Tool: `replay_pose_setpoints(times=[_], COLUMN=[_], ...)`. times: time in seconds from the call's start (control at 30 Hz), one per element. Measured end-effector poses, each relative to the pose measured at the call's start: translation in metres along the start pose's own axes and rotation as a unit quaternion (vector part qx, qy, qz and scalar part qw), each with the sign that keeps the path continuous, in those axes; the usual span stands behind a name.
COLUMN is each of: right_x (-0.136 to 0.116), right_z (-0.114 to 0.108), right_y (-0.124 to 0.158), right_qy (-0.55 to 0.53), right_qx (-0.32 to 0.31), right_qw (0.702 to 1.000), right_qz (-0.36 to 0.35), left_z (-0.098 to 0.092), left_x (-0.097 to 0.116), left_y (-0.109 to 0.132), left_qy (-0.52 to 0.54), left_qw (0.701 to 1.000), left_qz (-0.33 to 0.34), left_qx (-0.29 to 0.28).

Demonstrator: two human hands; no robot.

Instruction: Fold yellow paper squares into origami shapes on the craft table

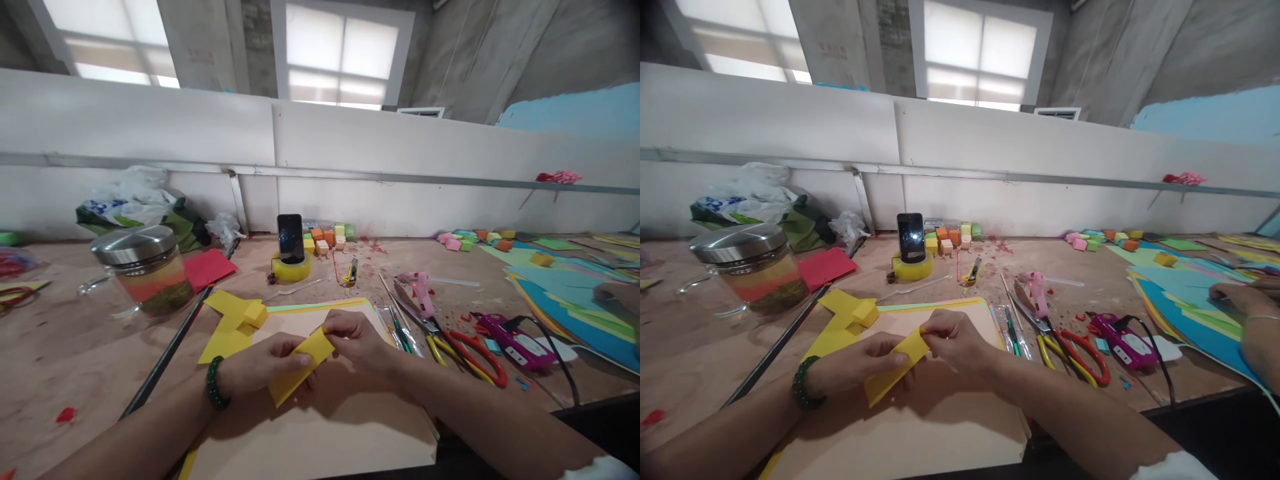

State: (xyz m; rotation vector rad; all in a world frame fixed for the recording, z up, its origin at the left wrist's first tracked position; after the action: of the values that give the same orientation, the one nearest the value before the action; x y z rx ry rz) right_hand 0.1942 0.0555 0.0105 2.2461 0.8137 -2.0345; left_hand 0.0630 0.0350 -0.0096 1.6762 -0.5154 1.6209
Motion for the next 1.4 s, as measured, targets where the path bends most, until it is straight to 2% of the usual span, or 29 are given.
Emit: replay_pose_setpoints(times=[0.13, 0.27, 0.6, 0.77, 0.9, 1.13, 1.4], right_x=[-0.003, -0.002, 0.004, 0.000, -0.007, -0.014, -0.011], right_z=[0.005, 0.003, 0.005, -0.001, -0.002, 0.004, 0.003], right_y=[0.005, 0.005, 0.005, 0.003, 0.005, 0.009, 0.012], right_qy=[0.025, 0.007, -0.028, -0.070, -0.014, 0.026, 0.056], right_qx=[0.004, 0.023, 0.002, 0.040, 0.042, 0.035, 0.031], right_qw=[1.000, 0.999, 0.995, 0.996, 0.998, 0.995, 0.992], right_qz=[-0.001, 0.028, 0.093, 0.026, -0.036, -0.087, -0.104], left_z=[0.005, 0.006, 0.002, -0.006, -0.009, -0.002, -0.001], left_x=[-0.012, -0.013, -0.003, -0.002, -0.003, -0.003, -0.007], left_y=[-0.002, -0.002, -0.001, -0.002, -0.002, -0.001, -0.001], left_qy=[0.028, 0.009, -0.094, -0.057, -0.055, -0.041, 0.003], left_qw=[0.999, 1.000, 0.994, 0.993, 0.991, 0.994, 0.997], left_qz=[-0.015, -0.013, -0.009, 0.016, 0.023, -0.010, -0.025], left_qx=[-0.014, -0.023, 0.062, 0.105, 0.120, 0.099, 0.072])
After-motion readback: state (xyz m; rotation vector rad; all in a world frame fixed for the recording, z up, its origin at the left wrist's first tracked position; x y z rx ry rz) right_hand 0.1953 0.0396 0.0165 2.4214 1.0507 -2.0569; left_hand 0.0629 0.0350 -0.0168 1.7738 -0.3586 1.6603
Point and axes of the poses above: each hand's wrist, its own y-axis away from the middle knuckle, its own z-axis out of the palm, x = y × z, the point moved 6 cm from there along -y, towards the middle knuckle, and after that the axes turned 4 degrees about x, right-handed, at the moved point
